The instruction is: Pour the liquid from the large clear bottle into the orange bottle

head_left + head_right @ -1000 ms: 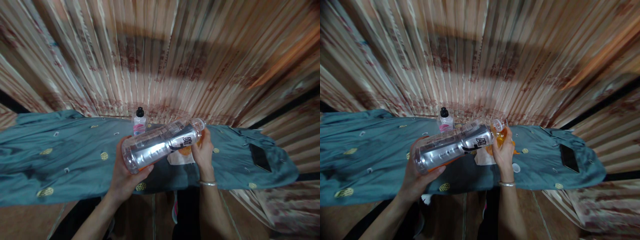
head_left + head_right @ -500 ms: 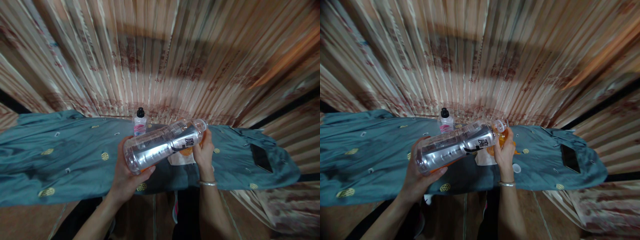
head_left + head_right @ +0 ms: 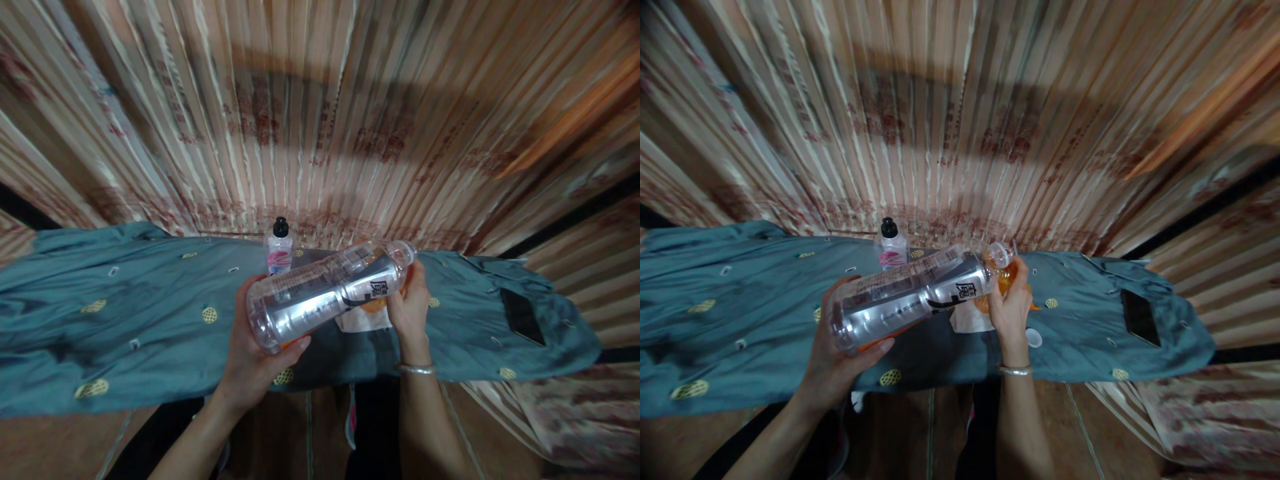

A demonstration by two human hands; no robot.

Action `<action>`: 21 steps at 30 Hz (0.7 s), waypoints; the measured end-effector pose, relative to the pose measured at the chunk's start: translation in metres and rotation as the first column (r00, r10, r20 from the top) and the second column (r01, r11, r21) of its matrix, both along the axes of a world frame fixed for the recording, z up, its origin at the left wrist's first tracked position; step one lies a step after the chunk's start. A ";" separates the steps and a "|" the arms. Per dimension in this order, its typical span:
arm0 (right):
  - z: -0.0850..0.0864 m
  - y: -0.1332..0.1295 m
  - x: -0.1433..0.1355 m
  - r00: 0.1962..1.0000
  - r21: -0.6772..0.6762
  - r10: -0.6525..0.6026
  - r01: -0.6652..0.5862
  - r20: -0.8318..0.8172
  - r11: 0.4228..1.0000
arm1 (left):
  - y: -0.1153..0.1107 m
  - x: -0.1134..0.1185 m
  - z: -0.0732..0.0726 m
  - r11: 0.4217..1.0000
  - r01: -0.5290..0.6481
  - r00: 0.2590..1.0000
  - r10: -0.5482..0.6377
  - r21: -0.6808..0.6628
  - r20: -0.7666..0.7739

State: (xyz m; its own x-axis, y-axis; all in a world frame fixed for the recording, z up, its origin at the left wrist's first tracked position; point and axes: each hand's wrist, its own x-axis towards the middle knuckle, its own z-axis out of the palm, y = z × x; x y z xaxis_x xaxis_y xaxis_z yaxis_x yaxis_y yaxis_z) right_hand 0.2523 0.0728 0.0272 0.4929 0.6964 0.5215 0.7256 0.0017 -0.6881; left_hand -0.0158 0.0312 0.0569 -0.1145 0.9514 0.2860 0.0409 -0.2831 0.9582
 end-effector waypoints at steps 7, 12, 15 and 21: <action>-0.001 -0.001 -0.001 1.000 0.027 0.019 -0.018 -0.013 0.999 | 0.001 -0.001 0.002 1.000 0.014 1.000 -0.014 0.001 -0.010; -0.001 0.000 -0.002 0.999 -0.013 -0.007 0.006 -0.032 1.000 | 0.001 -0.002 0.006 0.999 0.050 0.998 -0.050 -0.017 -0.022; 0.000 0.001 -0.003 0.999 -0.019 -0.019 0.018 -0.037 1.000 | 0.000 -0.002 0.009 0.998 0.052 0.998 -0.052 -0.024 -0.019; 0.000 0.002 -0.004 0.998 -0.023 -0.025 0.024 -0.054 0.999 | 0.000 -0.001 0.008 0.999 0.039 0.999 -0.039 -0.022 -0.012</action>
